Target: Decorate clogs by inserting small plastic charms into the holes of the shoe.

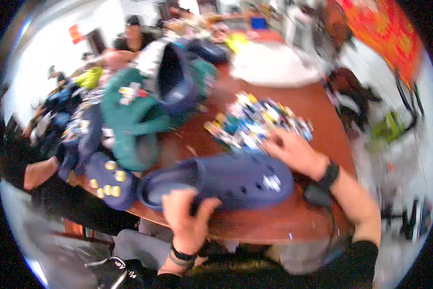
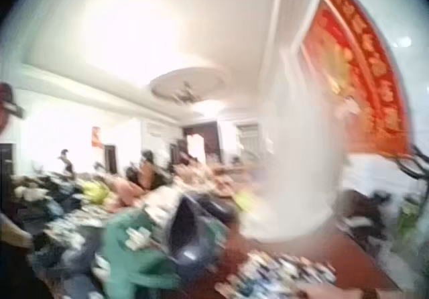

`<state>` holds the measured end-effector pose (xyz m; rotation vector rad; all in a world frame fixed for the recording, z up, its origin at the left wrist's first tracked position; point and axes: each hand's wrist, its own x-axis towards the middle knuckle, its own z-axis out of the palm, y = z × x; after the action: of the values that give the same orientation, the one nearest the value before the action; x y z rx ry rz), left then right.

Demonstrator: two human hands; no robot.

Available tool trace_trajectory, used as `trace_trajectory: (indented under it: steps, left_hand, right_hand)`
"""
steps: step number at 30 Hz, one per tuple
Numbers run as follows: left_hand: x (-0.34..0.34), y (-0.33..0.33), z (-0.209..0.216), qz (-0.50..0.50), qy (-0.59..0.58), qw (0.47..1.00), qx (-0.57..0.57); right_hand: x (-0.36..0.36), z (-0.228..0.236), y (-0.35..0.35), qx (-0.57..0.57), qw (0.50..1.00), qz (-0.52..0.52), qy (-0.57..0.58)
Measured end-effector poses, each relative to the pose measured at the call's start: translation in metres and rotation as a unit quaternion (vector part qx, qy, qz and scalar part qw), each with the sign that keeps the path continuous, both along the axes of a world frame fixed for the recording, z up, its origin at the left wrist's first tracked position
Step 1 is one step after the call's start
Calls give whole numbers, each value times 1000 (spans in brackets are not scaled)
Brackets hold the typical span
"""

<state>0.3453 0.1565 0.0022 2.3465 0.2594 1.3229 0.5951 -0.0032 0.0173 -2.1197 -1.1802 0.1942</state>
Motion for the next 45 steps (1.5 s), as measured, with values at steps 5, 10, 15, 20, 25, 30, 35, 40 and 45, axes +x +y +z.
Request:
trace_trajectory:
  steps: [5,10,15,20,25,30,35,40,45]
  left_hand:
    - [10,8,-2,13,30,998,-58]
    - [-3,2,-5,6,48,999,-2]
    - [-11,-6,-4,-33,24,999,-24]
    - [-18,-6,-2,18,25,999,-14]
    - [-5,-2,12,-63,-64,994,-69]
    - [-60,41,45,-118,-356,859,-347]
    - [-156,118,123,-275,-493,818,-106]
    - [-166,145,147,-202,-538,799,-177]
    - [-146,96,118,-211,-420,875,-114]
  right_hand:
    - [7,23,-3,81,981,134,-115]
    - [-42,35,-17,-67,947,266,-169]
    - [-58,34,-27,-75,936,254,-232]
    - [-49,30,-10,-12,962,182,-202]
    - [-13,0,-24,84,989,7,-124]
    - [0,-20,-14,107,992,23,-56]
    - [-6,-18,-20,94,995,15,-14]
    - [2,-24,-39,96,989,13,-115]
    - [-6,-9,-12,100,981,57,-157]
